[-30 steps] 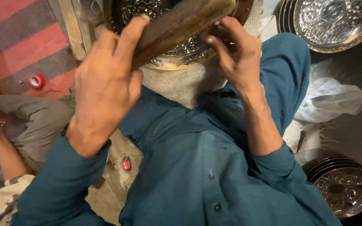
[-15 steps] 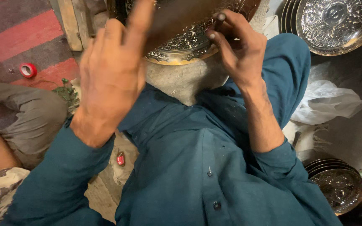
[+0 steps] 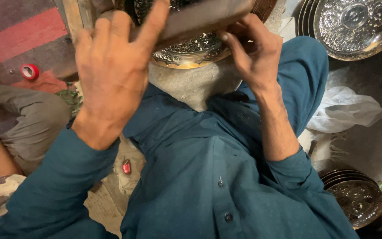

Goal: The person sits cross-legged on the floor with an ornate brass tray on a cloth pad on their lap. They hold a punch against the tray's embossed surface and repeatedly strike it with a wooden mallet, repositioning the punch to work different areas of the decorative pattern, occasionally pausing to reposition the tray.

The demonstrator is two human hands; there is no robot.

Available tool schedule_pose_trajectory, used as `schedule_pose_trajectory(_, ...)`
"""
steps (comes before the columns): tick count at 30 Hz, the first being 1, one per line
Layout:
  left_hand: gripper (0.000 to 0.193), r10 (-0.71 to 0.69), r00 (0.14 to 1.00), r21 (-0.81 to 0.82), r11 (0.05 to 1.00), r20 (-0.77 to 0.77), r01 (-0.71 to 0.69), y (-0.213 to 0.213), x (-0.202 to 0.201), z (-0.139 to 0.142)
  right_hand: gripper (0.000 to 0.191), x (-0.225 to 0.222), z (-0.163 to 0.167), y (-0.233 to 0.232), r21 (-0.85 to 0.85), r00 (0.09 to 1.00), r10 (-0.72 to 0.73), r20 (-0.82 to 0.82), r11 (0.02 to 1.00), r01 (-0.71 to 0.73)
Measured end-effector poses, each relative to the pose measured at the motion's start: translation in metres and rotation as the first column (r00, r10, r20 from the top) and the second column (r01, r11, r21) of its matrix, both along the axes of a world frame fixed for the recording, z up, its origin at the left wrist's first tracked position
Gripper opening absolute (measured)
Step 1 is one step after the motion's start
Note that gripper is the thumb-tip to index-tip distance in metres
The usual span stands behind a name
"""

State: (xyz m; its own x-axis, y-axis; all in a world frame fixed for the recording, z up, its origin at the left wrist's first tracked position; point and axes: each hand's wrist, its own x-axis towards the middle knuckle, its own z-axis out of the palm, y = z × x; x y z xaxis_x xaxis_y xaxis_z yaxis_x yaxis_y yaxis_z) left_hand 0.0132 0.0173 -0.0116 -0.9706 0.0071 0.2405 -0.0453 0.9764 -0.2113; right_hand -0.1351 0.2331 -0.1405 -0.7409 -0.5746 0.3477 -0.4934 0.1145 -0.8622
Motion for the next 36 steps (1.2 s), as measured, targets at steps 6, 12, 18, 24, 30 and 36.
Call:
schedule_pose_trajectory(6, 0.069, -0.014, 1.0, 0.093, 0.996, 0.001, 0.014, 0.0, 0.0, 0.005, 0.024, 0.0, -0.001, 0.0, 0.019, 0.999, 0.002, 0.037, 1.0, -0.003)
schedule_pose_trajectory(12, 0.073, -0.02, 1.0, -0.013, 1.0, -0.011, 0.019, 0.001, -0.005, 0.011, 0.028, 0.001, -0.002, -0.001, 0.029, 0.999, 0.004, 0.037, 1.0, -0.005)
schedule_pose_trajectory(18, 0.069, -0.014, 1.0, -0.013, 1.0, 0.018, 0.014, 0.0, -0.004, 0.011, 0.029, 0.002, -0.001, -0.002, 0.02, 1.0, 0.014, 0.027, 1.0, -0.015)
schedule_pose_trajectory(24, 0.071, -0.035, 0.999, 0.004, 0.999, 0.02, 0.035, -0.001, 0.001, 0.011, 0.027, 0.003, 0.0, -0.002, -0.002, 0.996, 0.028, 0.09, 1.0, -0.028)
schedule_pose_trajectory(30, 0.067, 0.011, 0.999, -0.029, 1.0, 0.051, -0.009, 0.001, -0.001, 0.012, 0.028, 0.007, 0.002, -0.007, -0.059, 0.996, 0.001, 0.087, 0.998, 0.005)
schedule_pose_trajectory(36, 0.066, -0.005, 0.999, 0.046, 0.999, 0.035, 0.004, 0.002, -0.001, 0.019, 0.018, 0.009, 0.003, -0.008, -0.026, 0.994, -0.052, 0.097, 0.998, 0.055)
